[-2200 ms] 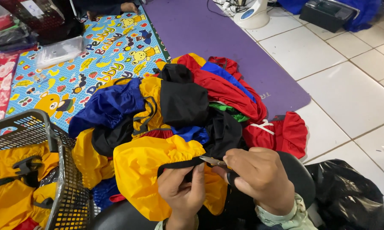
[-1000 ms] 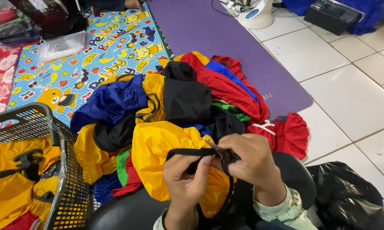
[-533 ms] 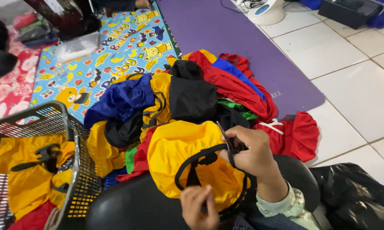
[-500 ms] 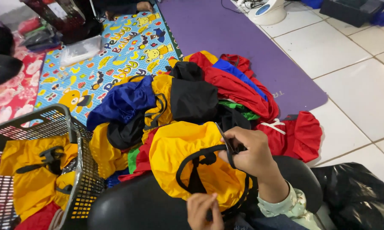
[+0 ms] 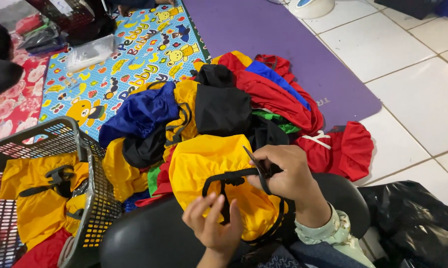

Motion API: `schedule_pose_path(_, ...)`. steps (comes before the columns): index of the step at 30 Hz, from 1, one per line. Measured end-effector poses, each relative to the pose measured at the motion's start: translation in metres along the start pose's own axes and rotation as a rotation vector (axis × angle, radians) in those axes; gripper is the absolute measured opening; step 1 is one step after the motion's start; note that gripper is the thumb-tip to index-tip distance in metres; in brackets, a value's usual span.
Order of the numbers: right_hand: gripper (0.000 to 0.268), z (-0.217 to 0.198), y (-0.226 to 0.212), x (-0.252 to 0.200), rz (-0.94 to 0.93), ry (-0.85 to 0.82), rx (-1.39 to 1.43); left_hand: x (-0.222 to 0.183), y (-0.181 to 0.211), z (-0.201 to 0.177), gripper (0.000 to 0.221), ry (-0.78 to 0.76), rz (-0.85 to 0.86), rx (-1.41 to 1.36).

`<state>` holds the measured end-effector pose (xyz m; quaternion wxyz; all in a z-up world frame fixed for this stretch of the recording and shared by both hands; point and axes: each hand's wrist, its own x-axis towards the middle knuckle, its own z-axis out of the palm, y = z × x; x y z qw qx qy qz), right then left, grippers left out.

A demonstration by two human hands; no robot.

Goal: A person sits on the floor and uses scissors to trim loose threads from various colored fabric items, placing finished ones in a basket.

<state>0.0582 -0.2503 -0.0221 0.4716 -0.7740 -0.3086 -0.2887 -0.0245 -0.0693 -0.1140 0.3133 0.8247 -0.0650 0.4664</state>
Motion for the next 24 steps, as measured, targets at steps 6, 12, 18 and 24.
schedule_pose_path(6, 0.027, 0.001, -0.015, 0.014, -0.078, 0.042, 0.051, 0.148, 0.029, -0.032, 0.025, -0.488, 0.3, -0.364)
schedule_pose_path(12, 0.027, -0.021, -0.012, 0.026, -0.017, 0.029, -0.149, 0.172, 0.022, -0.034, 0.011, -0.573, 0.176, -0.432)
schedule_pose_path(18, 0.02, -0.033, 0.016, 0.019, 0.212, -0.273, -0.142, 0.148, -0.013, -0.012, 0.017, -0.68, 0.01, -0.667)
schedule_pose_path(24, 0.024, -0.029, 0.022, 0.026, -0.064, -0.578, 0.332, 0.132, -0.032, -0.022, 0.027, -0.647, -0.188, -1.073)
